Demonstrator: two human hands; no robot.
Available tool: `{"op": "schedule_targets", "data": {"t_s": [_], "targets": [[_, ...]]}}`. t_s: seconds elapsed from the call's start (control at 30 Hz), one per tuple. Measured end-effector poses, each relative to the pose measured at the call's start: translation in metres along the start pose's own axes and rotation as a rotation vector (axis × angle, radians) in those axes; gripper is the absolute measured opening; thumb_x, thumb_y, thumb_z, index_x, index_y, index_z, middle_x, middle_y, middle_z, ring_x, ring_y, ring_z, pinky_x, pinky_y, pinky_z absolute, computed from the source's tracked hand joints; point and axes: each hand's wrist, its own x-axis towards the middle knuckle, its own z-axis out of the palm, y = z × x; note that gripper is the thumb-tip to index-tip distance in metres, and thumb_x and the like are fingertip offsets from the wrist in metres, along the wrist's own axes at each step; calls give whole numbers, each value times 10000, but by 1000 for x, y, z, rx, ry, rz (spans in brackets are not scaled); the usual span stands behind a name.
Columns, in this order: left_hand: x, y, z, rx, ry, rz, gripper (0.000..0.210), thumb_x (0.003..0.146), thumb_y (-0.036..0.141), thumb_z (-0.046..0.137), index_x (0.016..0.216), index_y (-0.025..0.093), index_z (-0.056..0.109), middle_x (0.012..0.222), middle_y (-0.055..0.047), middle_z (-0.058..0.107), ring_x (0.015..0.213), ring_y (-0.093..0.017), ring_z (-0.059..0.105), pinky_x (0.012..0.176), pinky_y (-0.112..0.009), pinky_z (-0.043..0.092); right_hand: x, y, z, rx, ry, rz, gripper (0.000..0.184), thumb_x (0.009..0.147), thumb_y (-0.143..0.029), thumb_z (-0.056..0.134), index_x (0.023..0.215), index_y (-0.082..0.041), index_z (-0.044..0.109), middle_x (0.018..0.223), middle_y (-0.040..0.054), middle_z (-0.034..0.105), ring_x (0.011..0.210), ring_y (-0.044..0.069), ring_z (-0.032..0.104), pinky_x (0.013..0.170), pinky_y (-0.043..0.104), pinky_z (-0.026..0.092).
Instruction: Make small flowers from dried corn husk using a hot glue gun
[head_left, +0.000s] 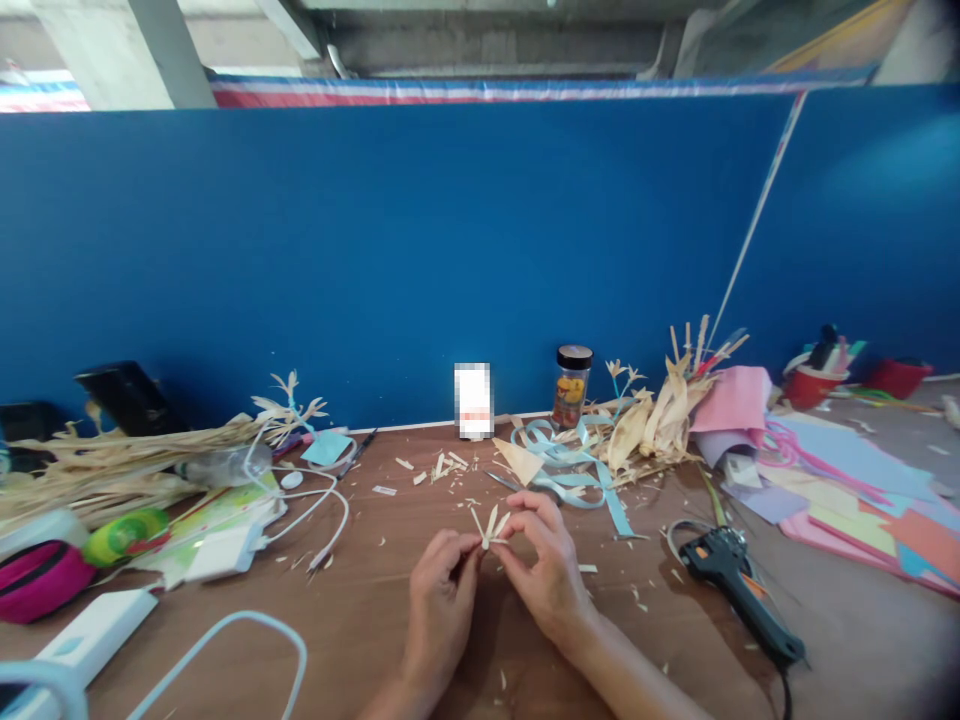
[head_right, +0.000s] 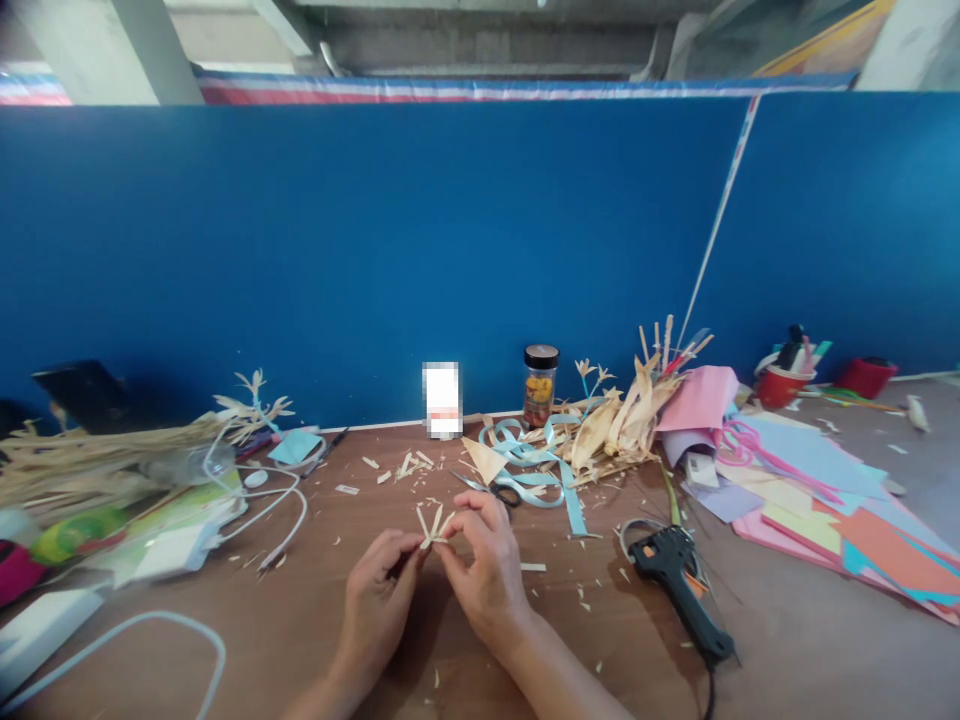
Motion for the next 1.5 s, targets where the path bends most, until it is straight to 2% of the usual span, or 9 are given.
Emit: {"op": "schedule_targets", "data": {"t_s": [0.43,0.5,0.6,0.77,0.9,1.03,1.13,1.3,1.5], "targets": [[-1,0,0,-43,11,-29,169,788,201,474,848,176,630,708,-17,554,660,-141,521,602,-236,407,-3,1,2,73,-56,13,132,714,-113,510,768,-205,588,992,67,491,956,196,471,820,321,383],[-1,-1,0,-29,14,-19,169,787,195,474,855,176,628,716,-20,553,669,-143,521,611,-237,409,-3,-1,1,158,-47,70,141,714,-138,505,836,-194,549,965,69,512,912,188,487,782,302,395],[0,-4,-2,-10,-5,10,173,787,181,468,851,178,629,709,-23,545,668,-144,518,610,-236,410,-1,-4,-1,360,-125,274,166,769,-232,473,926,-179,483,845,44,546,748,146,511,656,244,409],[1,-3,-2,6,-67,46,185,791,175,455,826,186,636,695,-25,540,655,-143,515,594,-228,410,4,0,-4,534,-262,475,230,787,-381,459,742,-161,511,613,-24,486,560,94,432,518,196,332],[1,1,-1,11,-98,39,178,793,182,451,832,184,625,728,-32,552,676,-143,523,614,-230,416,2,9,0,499,-236,538,239,751,-378,499,665,-156,521,534,-47,441,497,79,380,480,193,289],[-1,0,1,57,-84,21,129,761,223,505,817,175,610,687,-16,531,565,-121,487,524,-212,397,0,12,5,541,-201,597,241,738,-367,502,637,-150,521,536,-35,478,495,85,411,480,196,308],[-2,-3,2,64,-47,7,124,740,230,533,829,173,598,674,-6,526,526,-109,467,499,-206,390,-1,12,7,548,-216,606,238,737,-365,502,640,-149,524,537,-30,498,496,90,427,480,196,316],[-3,-3,-1,80,-64,30,119,763,192,495,701,177,596,664,-14,540,582,-122,496,529,-206,392,0,11,5,511,-226,563,227,742,-356,502,632,-159,518,537,-43,479,508,84,414,491,191,307],[-3,-4,-3,94,-78,59,158,786,201,465,819,186,619,741,-38,570,676,-144,533,609,-236,426,4,11,-1,505,-302,608,256,716,-402,533,632,-161,524,503,-57,438,473,73,373,451,188,270]]}}
